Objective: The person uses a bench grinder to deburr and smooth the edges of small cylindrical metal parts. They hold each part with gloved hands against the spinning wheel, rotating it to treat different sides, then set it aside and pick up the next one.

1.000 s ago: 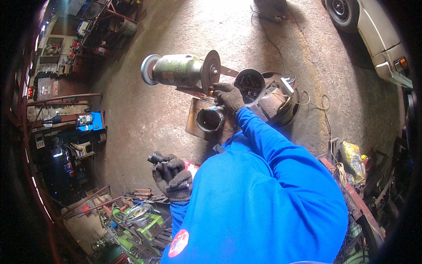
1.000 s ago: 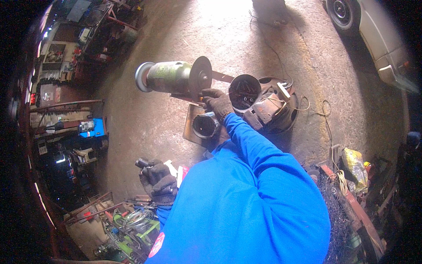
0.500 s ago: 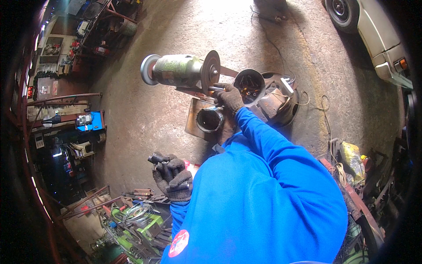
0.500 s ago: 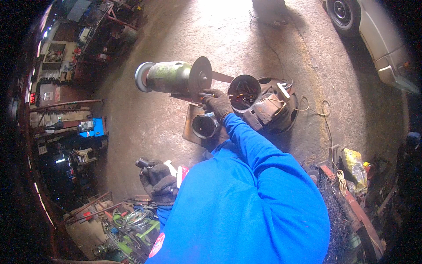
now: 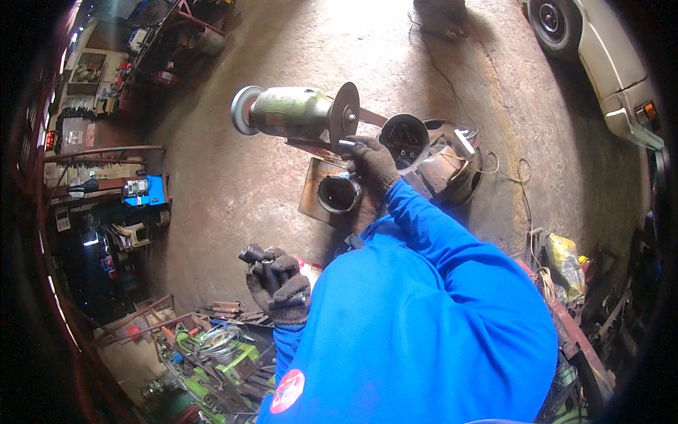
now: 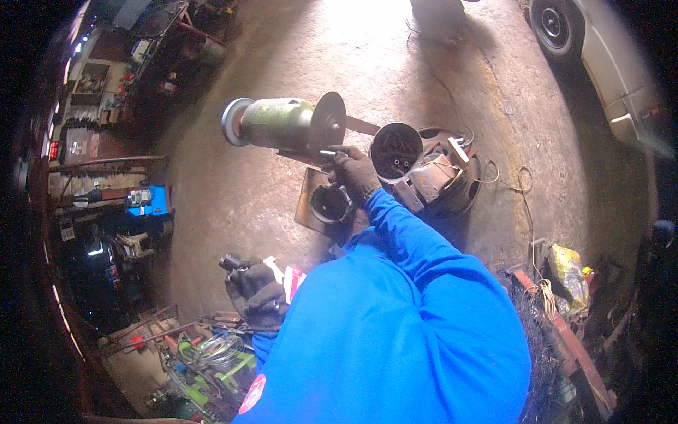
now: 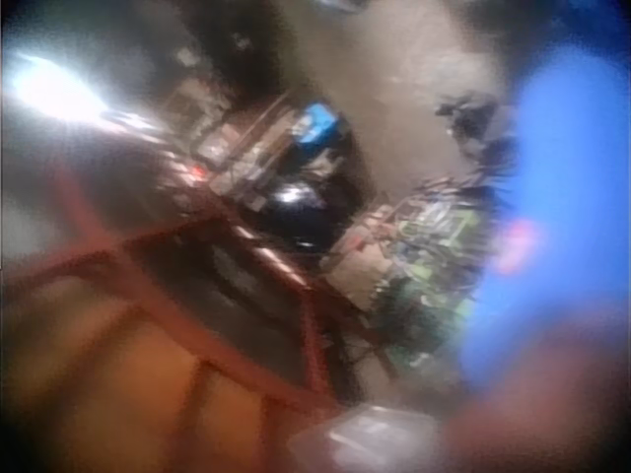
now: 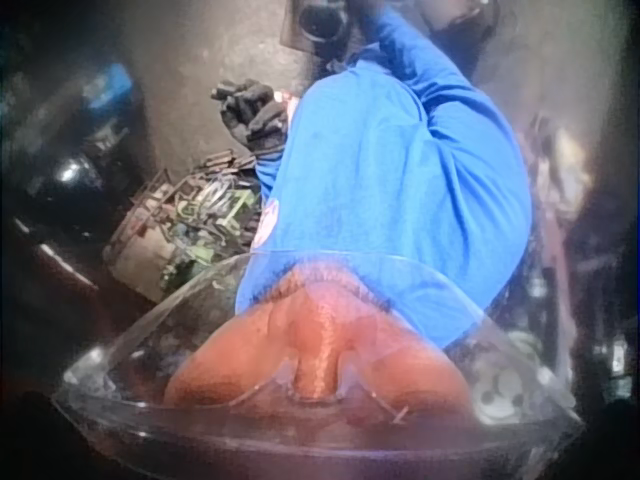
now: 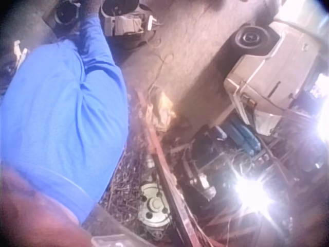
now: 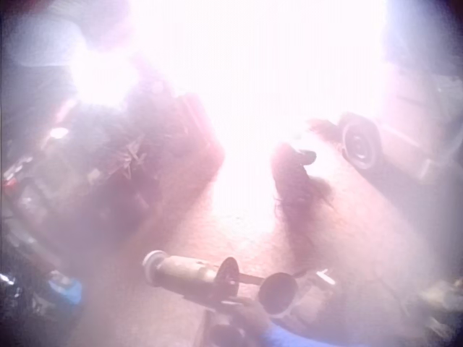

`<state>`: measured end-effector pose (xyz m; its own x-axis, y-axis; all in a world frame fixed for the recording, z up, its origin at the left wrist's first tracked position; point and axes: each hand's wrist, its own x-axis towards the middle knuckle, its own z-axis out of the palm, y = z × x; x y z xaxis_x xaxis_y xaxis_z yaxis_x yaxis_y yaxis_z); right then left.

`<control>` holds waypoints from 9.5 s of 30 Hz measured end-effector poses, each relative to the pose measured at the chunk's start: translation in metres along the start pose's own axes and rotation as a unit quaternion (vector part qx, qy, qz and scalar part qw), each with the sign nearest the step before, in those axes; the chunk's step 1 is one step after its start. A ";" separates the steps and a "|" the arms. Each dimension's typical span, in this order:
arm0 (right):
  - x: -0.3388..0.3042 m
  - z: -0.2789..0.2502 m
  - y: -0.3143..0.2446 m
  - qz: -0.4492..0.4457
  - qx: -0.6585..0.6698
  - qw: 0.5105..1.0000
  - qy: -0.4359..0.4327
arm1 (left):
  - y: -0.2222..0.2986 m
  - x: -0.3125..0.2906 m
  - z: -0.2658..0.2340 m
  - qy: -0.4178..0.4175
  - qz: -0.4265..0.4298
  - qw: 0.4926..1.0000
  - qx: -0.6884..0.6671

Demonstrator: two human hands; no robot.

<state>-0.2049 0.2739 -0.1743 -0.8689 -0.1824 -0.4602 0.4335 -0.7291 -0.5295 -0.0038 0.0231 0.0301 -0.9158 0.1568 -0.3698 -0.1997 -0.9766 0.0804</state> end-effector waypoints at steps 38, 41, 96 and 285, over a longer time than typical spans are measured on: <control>-0.027 0.001 -0.001 0.092 0.337 0.936 -0.043 | 0.001 -0.004 -0.013 -0.082 -0.024 0.996 -0.007; -0.029 0.002 -0.004 0.108 0.334 0.935 -0.051 | -0.003 -0.003 -0.008 -0.085 -0.017 0.996 -0.009; 0.020 -0.003 0.014 -0.008 -0.108 0.992 0.071 | -0.023 0.005 0.015 -0.066 0.010 0.997 0.031; 0.020 -0.008 0.000 0.001 -0.224 0.972 0.071 | -0.010 0.001 -0.003 -0.092 -0.020 0.995 0.006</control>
<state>-0.2207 0.2755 -0.1892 -0.8400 -0.0668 -0.5384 0.5233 -0.3618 -0.7716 -0.0021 0.0326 0.0265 -0.9551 0.2218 -0.1965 -0.2412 -0.9671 0.0810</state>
